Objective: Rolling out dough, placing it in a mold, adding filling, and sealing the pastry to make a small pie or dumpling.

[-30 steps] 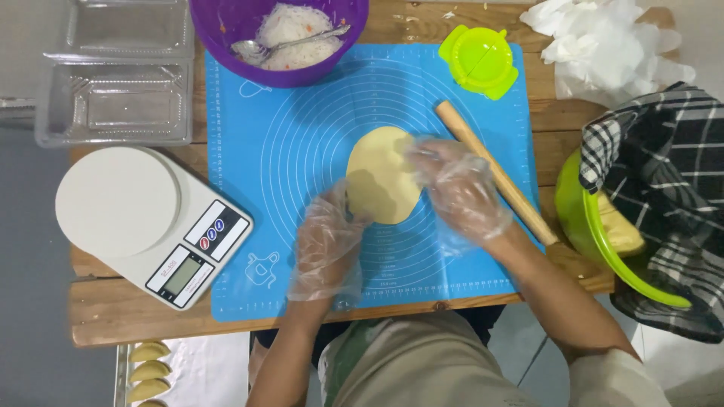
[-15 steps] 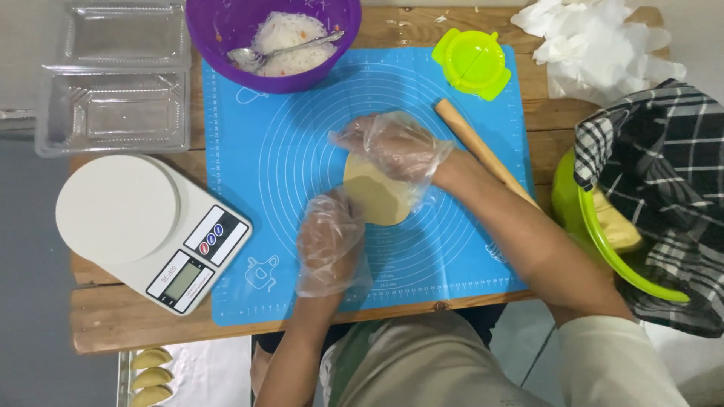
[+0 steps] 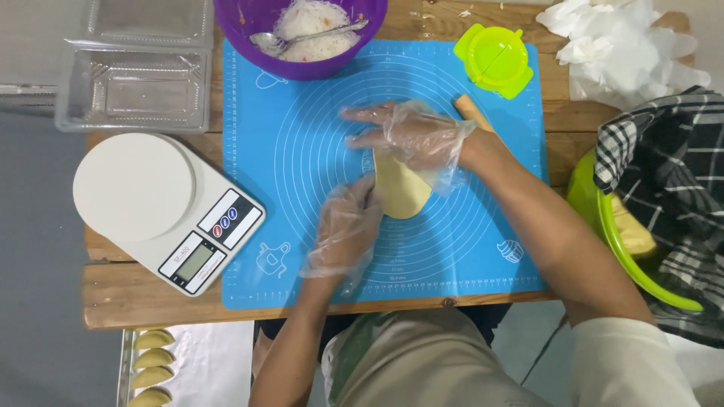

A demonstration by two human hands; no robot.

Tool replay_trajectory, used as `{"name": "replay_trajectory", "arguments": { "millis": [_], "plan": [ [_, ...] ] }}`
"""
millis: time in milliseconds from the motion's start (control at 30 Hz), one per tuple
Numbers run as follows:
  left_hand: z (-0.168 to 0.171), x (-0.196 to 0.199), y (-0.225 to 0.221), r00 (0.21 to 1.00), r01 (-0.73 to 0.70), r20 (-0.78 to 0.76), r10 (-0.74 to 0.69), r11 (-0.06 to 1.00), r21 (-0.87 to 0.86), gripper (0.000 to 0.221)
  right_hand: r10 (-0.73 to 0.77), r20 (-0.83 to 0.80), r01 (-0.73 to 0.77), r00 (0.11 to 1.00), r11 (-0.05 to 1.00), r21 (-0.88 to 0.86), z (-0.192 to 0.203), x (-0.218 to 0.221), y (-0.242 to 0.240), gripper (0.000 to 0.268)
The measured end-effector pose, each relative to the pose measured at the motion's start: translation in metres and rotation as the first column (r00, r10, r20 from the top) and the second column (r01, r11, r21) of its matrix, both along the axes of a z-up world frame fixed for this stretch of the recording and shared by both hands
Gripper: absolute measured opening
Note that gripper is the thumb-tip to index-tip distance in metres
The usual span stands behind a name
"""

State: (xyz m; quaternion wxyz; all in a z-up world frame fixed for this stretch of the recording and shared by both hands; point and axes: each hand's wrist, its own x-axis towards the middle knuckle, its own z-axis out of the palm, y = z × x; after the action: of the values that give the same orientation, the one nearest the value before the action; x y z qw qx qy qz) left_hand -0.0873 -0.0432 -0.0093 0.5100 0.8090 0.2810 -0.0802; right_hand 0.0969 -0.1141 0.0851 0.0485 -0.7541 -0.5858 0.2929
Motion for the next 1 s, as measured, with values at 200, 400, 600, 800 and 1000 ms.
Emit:
{"name": "replay_trajectory", "arguments": {
  "millis": [200, 400, 600, 800, 1000],
  "plan": [
    [-0.035, 0.006, -0.007, 0.982, 0.037, 0.159, -0.106, 0.921, 0.389, 0.033, -0.157, -0.203, 0.157, 0.967, 0.988, -0.017, 0.027, -0.006, -0.007, 0.037],
    [0.005, 0.001, -0.017, 0.887, -0.194, 0.435, -0.153, 0.732, 0.653, 0.026, -0.113, -0.083, 0.118, 0.99, 0.991, 0.062, 0.007, 0.019, -0.035, 0.016],
    [0.001, -0.008, -0.001, 0.895, -0.129, 0.391, -0.214, 0.715, 0.687, 0.024, -0.226, -0.212, 0.277, 0.951, 0.926, 0.257, 0.04, -0.001, -0.066, 0.017],
    [-0.003, -0.014, 0.022, 0.892, -0.044, 0.339, -0.299, 0.69, 0.723, 0.021, -0.007, -0.173, 0.106, 0.985, 0.817, 0.566, 0.048, -0.027, -0.092, 0.013],
    [-0.006, -0.006, 0.028, 0.882, 0.043, 0.276, -0.382, 0.649, 0.76, 0.02, -0.14, -0.031, 0.141, 0.99, 0.918, 0.372, 0.03, -0.038, -0.076, 0.016]
  ]
}}
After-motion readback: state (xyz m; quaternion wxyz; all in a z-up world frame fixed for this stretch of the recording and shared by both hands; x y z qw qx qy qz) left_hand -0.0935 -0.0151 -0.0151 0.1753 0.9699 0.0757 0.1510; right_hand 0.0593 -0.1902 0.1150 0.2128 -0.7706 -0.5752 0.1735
